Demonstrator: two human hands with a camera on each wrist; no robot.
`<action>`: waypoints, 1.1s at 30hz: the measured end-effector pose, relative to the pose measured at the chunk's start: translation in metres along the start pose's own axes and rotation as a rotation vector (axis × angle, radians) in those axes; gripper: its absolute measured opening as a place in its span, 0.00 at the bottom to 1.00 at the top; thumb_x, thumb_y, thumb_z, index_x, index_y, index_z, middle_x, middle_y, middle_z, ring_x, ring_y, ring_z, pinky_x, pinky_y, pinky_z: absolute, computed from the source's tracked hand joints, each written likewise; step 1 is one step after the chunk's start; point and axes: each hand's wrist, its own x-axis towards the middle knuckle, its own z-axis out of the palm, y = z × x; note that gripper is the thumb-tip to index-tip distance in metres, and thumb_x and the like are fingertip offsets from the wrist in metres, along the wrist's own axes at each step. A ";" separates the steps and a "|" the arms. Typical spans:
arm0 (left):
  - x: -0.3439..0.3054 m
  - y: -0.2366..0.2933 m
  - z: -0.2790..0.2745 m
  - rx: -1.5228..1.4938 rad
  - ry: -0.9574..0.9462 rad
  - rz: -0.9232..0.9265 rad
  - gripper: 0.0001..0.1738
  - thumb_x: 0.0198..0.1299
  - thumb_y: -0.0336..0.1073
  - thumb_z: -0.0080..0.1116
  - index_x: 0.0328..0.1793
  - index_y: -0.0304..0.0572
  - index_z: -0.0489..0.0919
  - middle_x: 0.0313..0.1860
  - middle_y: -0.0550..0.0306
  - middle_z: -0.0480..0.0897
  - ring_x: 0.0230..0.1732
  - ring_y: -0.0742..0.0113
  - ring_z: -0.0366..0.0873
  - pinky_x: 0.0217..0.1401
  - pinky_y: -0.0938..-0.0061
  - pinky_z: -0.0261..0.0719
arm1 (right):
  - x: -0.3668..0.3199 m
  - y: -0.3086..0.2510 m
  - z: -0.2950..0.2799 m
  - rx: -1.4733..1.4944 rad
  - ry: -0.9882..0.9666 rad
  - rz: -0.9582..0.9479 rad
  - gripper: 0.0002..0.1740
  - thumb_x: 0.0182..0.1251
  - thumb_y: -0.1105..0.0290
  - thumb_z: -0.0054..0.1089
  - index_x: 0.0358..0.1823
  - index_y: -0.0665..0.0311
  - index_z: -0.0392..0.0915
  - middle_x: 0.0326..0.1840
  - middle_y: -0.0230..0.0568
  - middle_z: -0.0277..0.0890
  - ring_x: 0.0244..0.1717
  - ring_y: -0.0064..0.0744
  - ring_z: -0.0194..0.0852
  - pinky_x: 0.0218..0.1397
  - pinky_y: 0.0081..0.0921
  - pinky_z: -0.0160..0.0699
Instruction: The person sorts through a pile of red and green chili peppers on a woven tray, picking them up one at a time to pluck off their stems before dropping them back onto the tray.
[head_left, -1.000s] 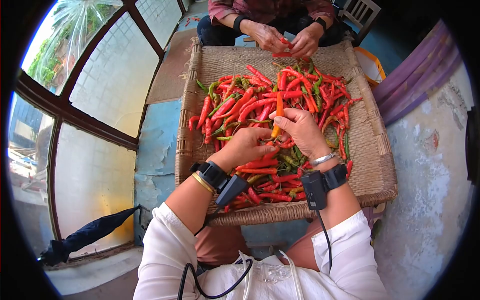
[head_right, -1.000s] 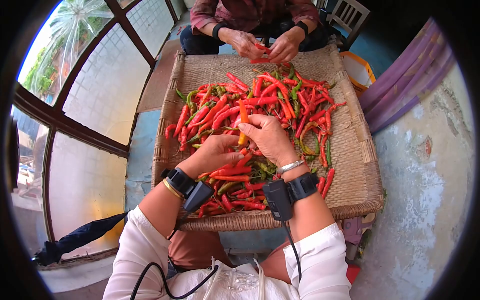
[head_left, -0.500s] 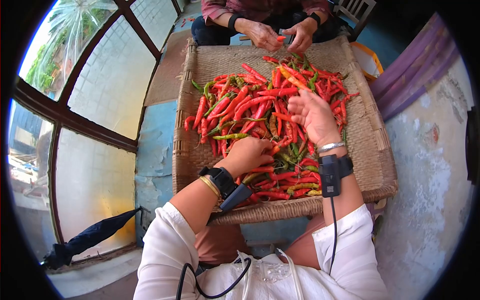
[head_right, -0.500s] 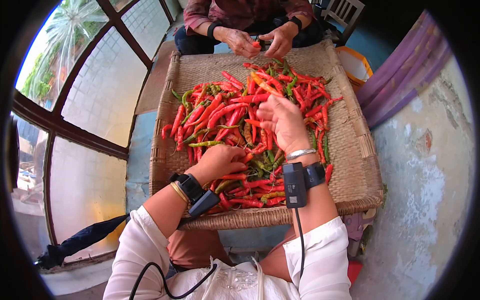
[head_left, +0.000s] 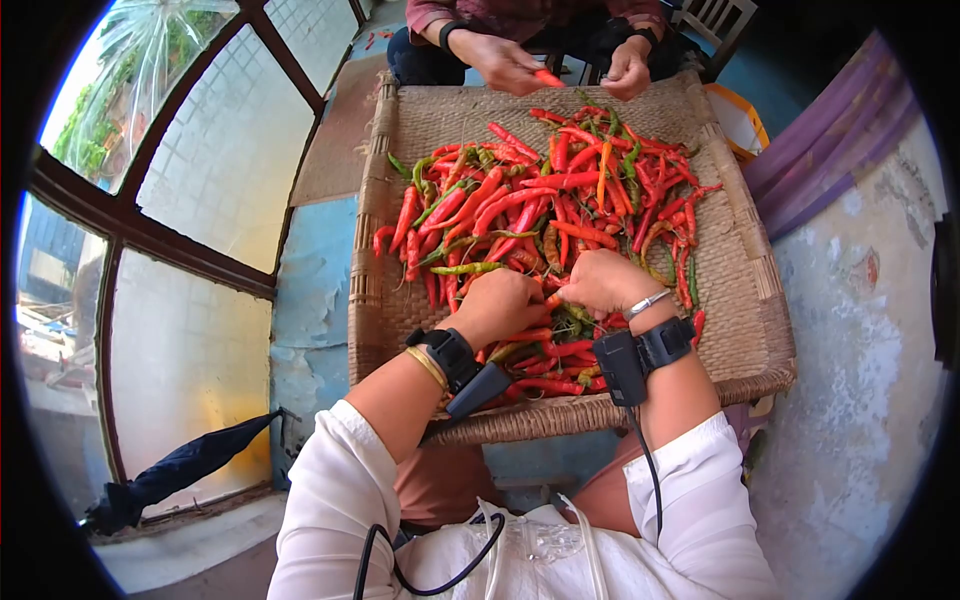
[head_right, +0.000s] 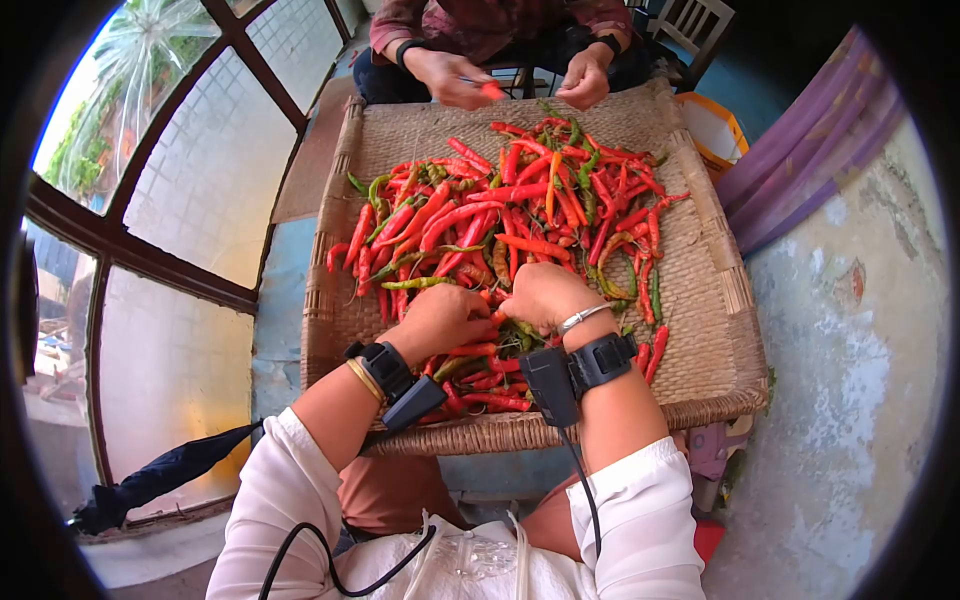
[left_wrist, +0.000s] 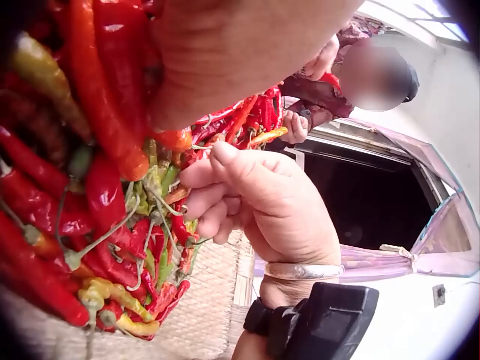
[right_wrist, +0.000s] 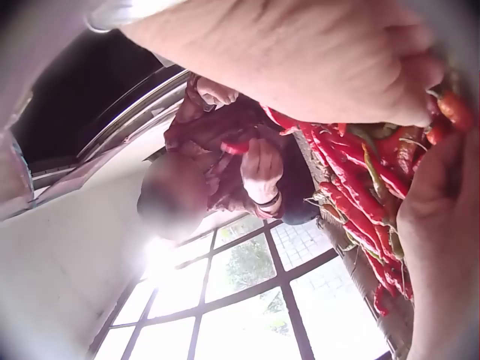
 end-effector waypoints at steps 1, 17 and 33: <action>0.001 -0.001 0.001 -0.003 0.001 -0.001 0.11 0.45 0.45 0.59 0.31 0.48 0.81 0.23 0.53 0.79 0.27 0.53 0.77 0.31 0.63 0.74 | 0.001 0.001 0.002 -0.003 -0.002 0.001 0.19 0.51 0.56 0.56 0.27 0.68 0.79 0.31 0.53 0.77 0.38 0.44 0.76 0.42 0.35 0.73; 0.003 -0.018 -0.015 -0.320 0.110 0.059 0.12 0.46 0.36 0.60 0.36 0.38 0.78 0.27 0.47 0.79 0.29 0.54 0.78 0.33 0.67 0.74 | 0.002 0.016 -0.015 1.317 0.736 -0.456 0.11 0.61 0.65 0.53 0.32 0.67 0.73 0.20 0.29 0.70 0.17 0.15 0.66 0.16 0.15 0.66; 0.009 -0.013 -0.024 -1.052 0.238 -0.070 0.09 0.61 0.31 0.50 0.45 0.36 0.75 0.33 0.62 0.79 0.29 0.83 0.72 0.29 0.89 0.72 | 0.017 -0.023 0.035 1.077 0.420 -0.630 0.16 0.52 0.73 0.58 0.43 0.70 0.72 0.27 0.31 0.74 0.25 0.19 0.70 0.29 0.17 0.71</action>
